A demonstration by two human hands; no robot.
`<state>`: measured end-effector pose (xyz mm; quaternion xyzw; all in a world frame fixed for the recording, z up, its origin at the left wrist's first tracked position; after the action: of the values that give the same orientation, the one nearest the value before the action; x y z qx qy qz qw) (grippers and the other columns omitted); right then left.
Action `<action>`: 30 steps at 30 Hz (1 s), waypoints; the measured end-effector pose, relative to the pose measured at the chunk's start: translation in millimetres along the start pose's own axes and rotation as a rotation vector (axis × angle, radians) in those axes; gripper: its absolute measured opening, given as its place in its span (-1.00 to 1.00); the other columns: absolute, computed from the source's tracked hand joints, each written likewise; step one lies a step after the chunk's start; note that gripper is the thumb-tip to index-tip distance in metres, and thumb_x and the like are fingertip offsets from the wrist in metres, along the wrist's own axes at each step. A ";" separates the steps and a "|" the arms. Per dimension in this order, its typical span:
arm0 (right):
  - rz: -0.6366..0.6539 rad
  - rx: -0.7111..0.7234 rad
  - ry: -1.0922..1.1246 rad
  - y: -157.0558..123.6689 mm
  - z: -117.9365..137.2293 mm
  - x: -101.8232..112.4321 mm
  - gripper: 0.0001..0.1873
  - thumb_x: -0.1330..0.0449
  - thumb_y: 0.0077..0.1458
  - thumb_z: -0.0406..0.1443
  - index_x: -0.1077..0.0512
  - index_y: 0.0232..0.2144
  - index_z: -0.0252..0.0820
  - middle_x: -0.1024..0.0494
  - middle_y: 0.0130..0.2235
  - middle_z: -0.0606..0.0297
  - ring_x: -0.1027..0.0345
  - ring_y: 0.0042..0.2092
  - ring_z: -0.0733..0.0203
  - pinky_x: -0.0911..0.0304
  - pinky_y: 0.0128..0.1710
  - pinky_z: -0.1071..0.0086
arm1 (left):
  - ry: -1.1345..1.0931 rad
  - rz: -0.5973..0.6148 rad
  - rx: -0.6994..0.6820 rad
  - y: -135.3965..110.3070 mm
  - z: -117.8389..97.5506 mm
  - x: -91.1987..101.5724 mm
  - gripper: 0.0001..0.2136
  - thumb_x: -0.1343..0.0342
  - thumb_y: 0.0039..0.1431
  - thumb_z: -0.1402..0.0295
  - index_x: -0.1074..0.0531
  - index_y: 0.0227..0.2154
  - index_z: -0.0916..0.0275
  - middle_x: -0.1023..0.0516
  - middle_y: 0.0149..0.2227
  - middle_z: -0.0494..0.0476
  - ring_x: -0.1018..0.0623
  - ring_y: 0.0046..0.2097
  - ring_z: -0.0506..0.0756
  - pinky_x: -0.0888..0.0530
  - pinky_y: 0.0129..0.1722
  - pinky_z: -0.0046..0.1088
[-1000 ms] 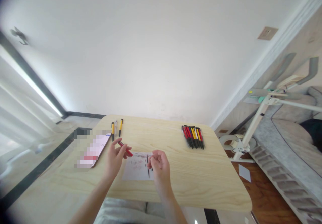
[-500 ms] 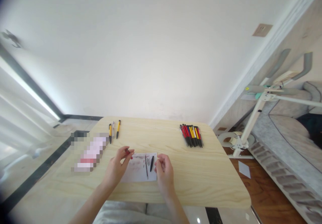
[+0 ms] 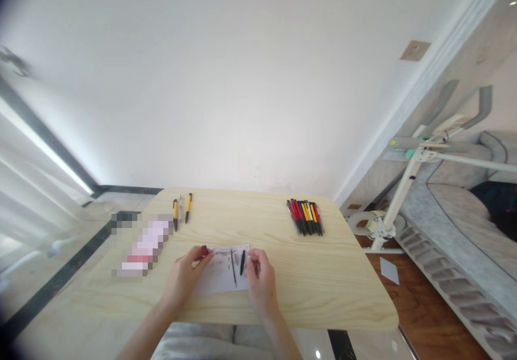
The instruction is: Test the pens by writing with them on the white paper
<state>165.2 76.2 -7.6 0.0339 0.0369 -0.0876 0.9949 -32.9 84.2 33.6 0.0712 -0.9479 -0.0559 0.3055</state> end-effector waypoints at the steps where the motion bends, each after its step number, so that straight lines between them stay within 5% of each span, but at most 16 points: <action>1: 0.003 0.000 0.003 -0.1 -0.3 -0.2 -0.81 -0.18 -0.08 -0.24 -0.36 -0.35 -0.19 -0.42 -0.52 0.36 -0.23 -0.55 0.32 -0.13 -0.56 0.49 | 0.002 -0.005 -0.006 0.7 -0.4 0.9 -0.82 0.00 0.01 0.20 -0.38 -0.47 0.19 -0.54 -0.43 0.11 -0.52 -0.35 0.12 -0.41 -0.38 -0.38; 13: 0.085 0.100 -0.190 -2.4 10.8 -4.9 -0.91 -0.10 0.00 -0.29 -0.37 -0.40 -0.19 -0.40 -0.51 0.36 -0.24 -0.48 0.28 -0.11 -0.49 0.47 | -0.186 -0.029 0.028 8.2 -5.1 15.4 -0.81 -0.05 -0.02 0.21 -0.41 -0.46 0.24 -0.52 -0.49 0.09 -0.50 -0.42 0.09 -0.40 -0.40 -0.42; 17: 0.093 0.109 -0.209 -2.9 13.8 -5.9 -0.91 -0.10 -0.01 -0.29 -0.38 -0.42 -0.19 -0.40 -0.51 0.35 -0.24 -0.49 0.28 -0.11 -0.49 0.47 | -0.090 -0.164 -0.073 10.6 -15.3 30.9 -0.83 -0.04 -0.01 0.23 -0.42 -0.45 0.22 -0.52 -0.43 0.09 -0.48 -0.38 0.08 -0.37 -0.35 -0.43; 19: 0.096 0.118 -0.212 -3.1 14.5 -6.2 -0.90 -0.10 -0.01 -0.28 -0.38 -0.43 -0.19 -0.40 -0.52 0.35 -0.24 -0.49 0.28 -0.11 -0.49 0.47 | -0.035 -0.153 -0.090 12.6 -14.3 27.1 -0.83 -0.04 -0.01 0.23 -0.41 -0.50 0.22 -0.50 -0.48 0.08 -0.46 -0.41 0.08 -0.35 -0.38 -0.44; 21: 0.110 0.127 -0.234 -3.3 13.8 -6.7 -0.89 -0.08 0.00 -0.28 -0.37 -0.42 -0.20 -0.39 -0.53 0.36 -0.24 -0.50 0.28 -0.11 -0.50 0.48 | 0.001 0.007 -0.114 14.6 -10.2 12.4 -0.81 -0.02 0.00 0.22 -0.41 -0.53 0.23 -0.49 -0.50 0.08 -0.45 -0.43 0.08 -0.33 -0.42 -0.44; 30: 0.164 0.168 -0.381 -2.7 12.7 -7.7 -0.87 0.00 0.03 -0.33 -0.34 -0.40 -0.22 -0.41 -0.48 0.31 -0.28 -0.45 0.29 -0.15 -0.47 0.50 | 0.103 0.006 -0.088 4.9 1.0 -0.8 -0.79 0.02 0.04 0.23 -0.38 -0.52 0.24 -0.48 -0.48 0.11 -0.43 -0.42 0.07 -0.33 -0.40 -0.44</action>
<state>158.0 74.0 5.5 0.1027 -0.1619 -0.0141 0.9814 -33.4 89.2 33.1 0.0576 -0.9277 -0.0929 0.3569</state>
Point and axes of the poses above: each hand's wrist, its own y-axis towards the middle knuckle, its own x-axis out of the back of the hand, z = x × y, the point moved 5 cm from there along y, towards the middle knuckle
